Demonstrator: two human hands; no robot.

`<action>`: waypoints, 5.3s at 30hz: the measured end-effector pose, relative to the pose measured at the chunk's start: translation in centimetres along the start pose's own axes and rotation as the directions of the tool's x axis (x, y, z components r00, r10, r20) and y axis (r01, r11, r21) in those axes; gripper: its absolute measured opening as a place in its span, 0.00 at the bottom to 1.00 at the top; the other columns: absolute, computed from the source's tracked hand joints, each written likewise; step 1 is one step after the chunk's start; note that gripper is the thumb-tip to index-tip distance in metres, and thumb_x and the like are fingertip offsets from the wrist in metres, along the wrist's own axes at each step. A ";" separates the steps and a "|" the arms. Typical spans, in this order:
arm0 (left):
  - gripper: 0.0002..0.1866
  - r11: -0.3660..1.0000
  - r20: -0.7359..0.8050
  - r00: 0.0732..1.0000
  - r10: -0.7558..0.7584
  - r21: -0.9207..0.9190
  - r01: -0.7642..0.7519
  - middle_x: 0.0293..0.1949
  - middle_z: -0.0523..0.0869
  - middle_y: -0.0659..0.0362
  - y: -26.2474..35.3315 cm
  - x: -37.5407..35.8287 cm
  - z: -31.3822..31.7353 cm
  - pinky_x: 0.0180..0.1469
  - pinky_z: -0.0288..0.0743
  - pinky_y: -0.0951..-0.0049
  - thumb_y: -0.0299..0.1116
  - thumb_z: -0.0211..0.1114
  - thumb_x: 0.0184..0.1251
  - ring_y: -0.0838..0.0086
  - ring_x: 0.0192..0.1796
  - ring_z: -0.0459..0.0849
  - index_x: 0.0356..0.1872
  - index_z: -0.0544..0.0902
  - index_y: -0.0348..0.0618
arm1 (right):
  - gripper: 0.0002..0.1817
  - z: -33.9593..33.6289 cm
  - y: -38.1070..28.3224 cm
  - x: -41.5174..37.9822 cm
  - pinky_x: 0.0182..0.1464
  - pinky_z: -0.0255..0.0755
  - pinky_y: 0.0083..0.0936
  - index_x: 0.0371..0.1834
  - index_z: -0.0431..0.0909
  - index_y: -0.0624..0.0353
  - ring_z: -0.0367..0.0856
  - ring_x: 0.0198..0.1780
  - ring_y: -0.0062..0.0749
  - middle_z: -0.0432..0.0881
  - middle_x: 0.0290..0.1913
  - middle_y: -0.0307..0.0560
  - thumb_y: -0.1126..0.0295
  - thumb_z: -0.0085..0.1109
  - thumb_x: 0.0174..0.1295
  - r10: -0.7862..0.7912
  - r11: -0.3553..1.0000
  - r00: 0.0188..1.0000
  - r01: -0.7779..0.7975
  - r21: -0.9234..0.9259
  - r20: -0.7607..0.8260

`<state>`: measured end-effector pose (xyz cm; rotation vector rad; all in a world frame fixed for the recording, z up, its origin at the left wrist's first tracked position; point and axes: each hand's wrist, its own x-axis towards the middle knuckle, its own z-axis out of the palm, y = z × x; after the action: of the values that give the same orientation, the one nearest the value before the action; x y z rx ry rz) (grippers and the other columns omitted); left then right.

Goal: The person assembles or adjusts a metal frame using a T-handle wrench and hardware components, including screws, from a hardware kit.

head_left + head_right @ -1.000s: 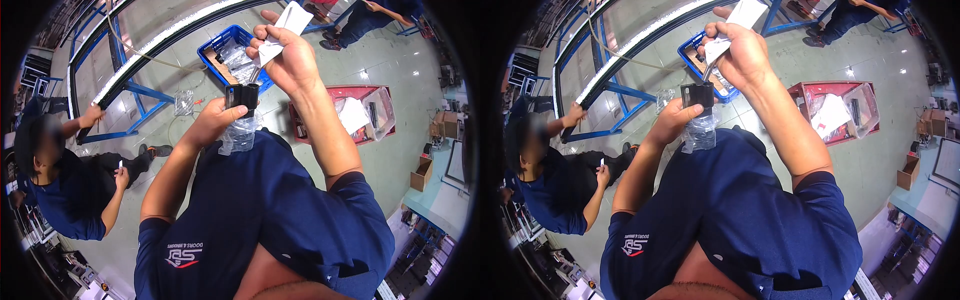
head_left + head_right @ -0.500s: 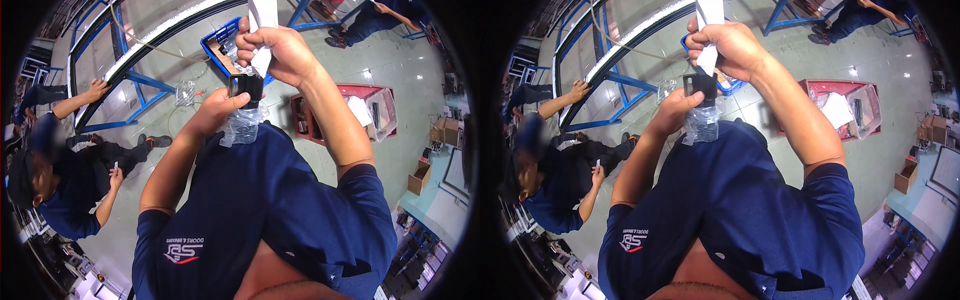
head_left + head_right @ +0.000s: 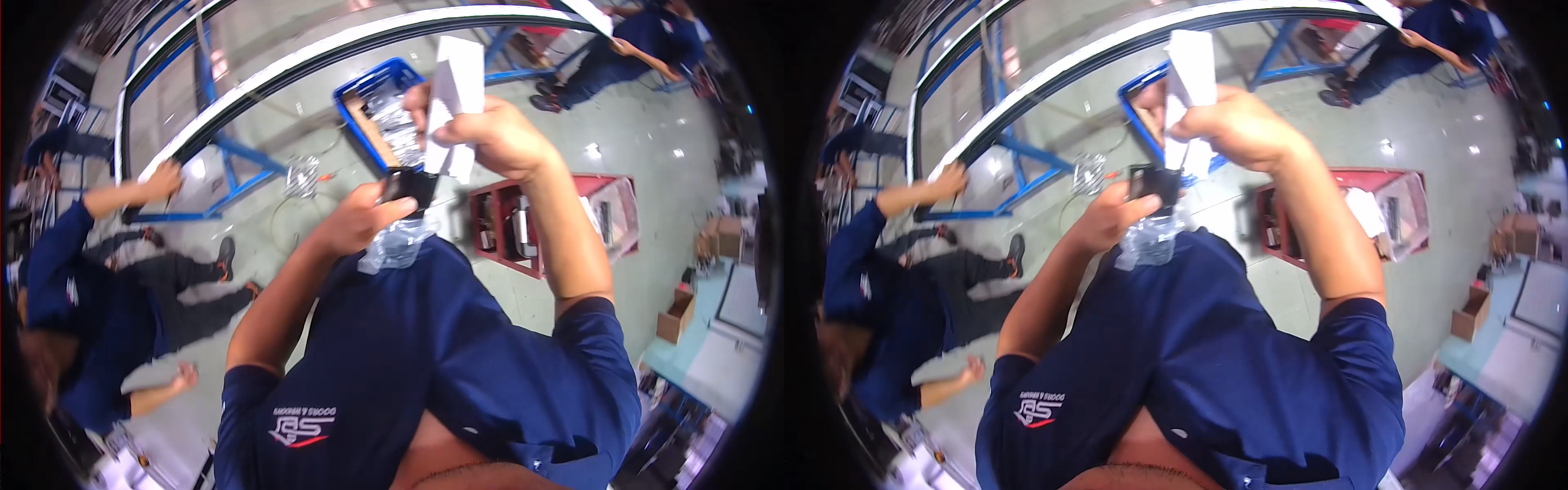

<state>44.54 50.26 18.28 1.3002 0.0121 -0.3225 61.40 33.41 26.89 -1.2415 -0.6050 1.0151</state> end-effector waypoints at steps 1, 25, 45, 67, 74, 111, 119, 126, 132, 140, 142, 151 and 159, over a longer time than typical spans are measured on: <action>0.18 1.000 0.022 1.000 -0.006 -0.023 0.006 0.51 0.83 0.62 0.9 0.4 -0.5 0.59 0.73 0.72 0.37 0.59 0.78 0.79 0.53 0.78 0.60 0.79 0.36 | 0.31 0.0 -0.5 0.9 0.59 0.73 0.28 0.65 0.73 0.66 0.83 0.50 0.32 0.83 0.46 0.45 0.79 0.55 0.52 0.006 0.997 1.000 -0.007 0.076 0.020; 0.23 0.996 0.052 0.995 -0.081 0.046 0.078 0.56 0.85 0.57 0.8 -0.2 0.1 0.66 0.68 0.69 0.42 0.62 0.74 0.72 0.60 0.80 0.60 0.80 0.34 | 0.15 1.6 -0.7 3.6 0.46 0.84 0.40 0.57 0.69 0.64 0.85 0.38 0.39 0.83 0.35 0.50 0.67 0.51 0.74 -0.197 0.847 0.916 0.339 0.409 -0.350; 0.22 0.998 0.131 0.990 -0.047 0.049 0.041 0.56 0.84 0.58 0.7 0.1 -0.4 0.66 0.68 0.71 0.40 0.62 0.74 0.73 0.59 0.79 0.60 0.80 0.34 | 0.11 -1.4 -2.4 5.0 0.54 0.82 0.59 0.49 0.64 0.61 0.84 0.43 0.55 0.80 0.39 0.61 0.64 0.37 0.76 -0.228 0.651 0.904 0.418 0.634 -0.361; 0.21 0.999 0.159 0.987 -0.017 -0.034 0.022 0.56 0.84 0.58 0.7 0.1 -0.7 0.65 0.70 0.71 0.38 0.63 0.75 0.74 0.58 0.80 0.61 0.79 0.33 | 0.16 -3.6 0.9 2.6 0.28 0.65 0.21 0.55 0.75 0.61 0.66 0.25 0.20 0.69 0.31 0.36 0.65 0.57 0.70 -0.240 0.806 0.898 0.395 0.440 -0.368; 0.21 0.998 0.145 0.989 -0.039 -0.045 0.046 0.57 0.84 0.58 0.6 0.3 -0.6 0.66 0.69 0.70 0.39 0.62 0.76 0.74 0.59 0.79 0.61 0.79 0.34 | 0.20 -0.5 1.7 -0.9 0.26 0.60 0.19 0.49 0.83 0.64 0.64 0.23 0.16 0.69 0.24 0.31 0.57 0.68 0.65 -0.131 0.990 0.969 0.140 0.031 -0.209; 0.07 0.941 -0.546 0.836 0.058 -0.250 -0.229 0.36 0.83 0.67 -2.0 -1.5 -3.7 0.32 0.69 0.81 0.37 0.58 0.78 0.84 0.33 0.79 0.47 0.80 0.47 | 0.15 4.0 11.5 -3.2 0.20 0.59 0.18 0.48 0.79 0.63 0.66 0.19 0.14 0.79 0.28 0.37 0.66 0.70 0.64 0.180 0.983 0.940 -0.163 0.082 -0.289; 0.18 0.810 -0.544 0.744 0.387 -0.186 -0.557 0.55 0.84 0.51 3.2 0.5 -1.7 0.58 0.79 0.65 0.36 0.51 0.83 0.67 0.54 0.85 0.61 0.76 0.33 | 0.12 3.0 8.4 -1.3 0.19 0.62 0.19 0.39 0.77 0.62 0.66 0.18 0.16 0.77 0.26 0.41 0.66 0.67 0.68 0.140 0.956 0.954 -0.060 0.288 -0.264; 0.18 0.810 -0.608 0.706 0.362 -0.169 -0.561 0.57 0.84 0.56 4.8 1.5 -2.0 0.58 0.79 0.66 0.40 0.54 0.82 0.70 0.56 0.85 0.63 0.77 0.39 | 0.10 3.3 6.1 -0.5 0.19 0.59 0.21 0.37 0.74 0.61 0.66 0.17 0.18 0.72 0.21 0.37 0.69 0.65 0.68 -0.102 0.970 0.891 0.189 0.156 -0.443; 0.16 0.749 -0.647 0.692 0.320 -0.274 -0.603 0.49 0.87 0.63 6.7 1.4 -5.4 0.40 0.75 0.79 0.43 0.61 0.78 0.81 0.42 0.84 0.56 0.81 0.45 | 0.10 1.4 4.7 -1.1 0.20 0.61 0.19 0.40 0.73 0.59 0.68 0.19 0.16 0.73 0.22 0.35 0.70 0.66 0.68 -0.266 0.949 0.807 0.315 0.003 -0.527; 0.21 0.702 -0.556 0.705 0.440 -0.277 -0.656 0.57 0.85 0.58 8.5 0.6 -5.3 0.62 0.77 0.65 0.46 0.58 0.78 0.68 0.59 0.84 0.61 0.79 0.42 | 0.11 0.4 3.7 -1.8 0.23 0.64 0.19 0.41 0.73 0.59 0.71 0.23 0.17 0.77 0.28 0.37 0.69 0.67 0.68 -0.376 0.918 0.830 0.396 -0.041 -0.412; 0.22 0.687 -0.572 0.680 0.459 -0.258 -0.680 0.57 0.85 0.56 8.4 0.5 -5.5 0.63 0.77 0.63 0.46 0.58 0.79 0.66 0.59 0.84 0.61 0.79 0.41 | 0.11 0.0 3.8 -2.2 0.24 0.64 0.18 0.41 0.73 0.59 0.72 0.23 0.17 0.77 0.29 0.37 0.69 0.68 0.67 -0.412 0.909 0.825 0.402 -0.112 -0.386; 0.20 0.687 -0.578 0.660 0.480 -0.219 -0.692 0.46 0.87 0.65 8.3 -0.6 -7.4 0.41 0.71 0.78 0.50 0.59 0.77 0.82 0.36 0.79 0.55 0.82 0.46 | 0.10 -1.6 4.1 -3.1 0.23 0.64 0.16 0.42 0.72 0.56 0.71 0.23 0.15 0.78 0.30 0.35 0.69 0.67 0.68 -0.466 0.870 0.672 0.467 -0.159 -0.576; 0.26 0.669 -0.635 0.588 0.501 -0.147 -0.729 0.36 0.82 0.70 10.8 -0.6 -6.1 0.32 0.61 0.83 0.51 0.57 0.78 0.87 0.27 0.64 0.66 0.77 0.44 | 0.11 -4.1 6.0 -3.4 0.22 0.61 0.17 0.42 0.73 0.56 0.68 0.22 0.15 0.76 0.29 0.34 0.68 0.67 0.68 -0.417 0.898 0.738 0.424 -0.115 -0.530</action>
<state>47.62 58.65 26.93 0.8632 0.0924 0.6735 61.49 28.48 20.57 -1.2322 -0.3963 0.2509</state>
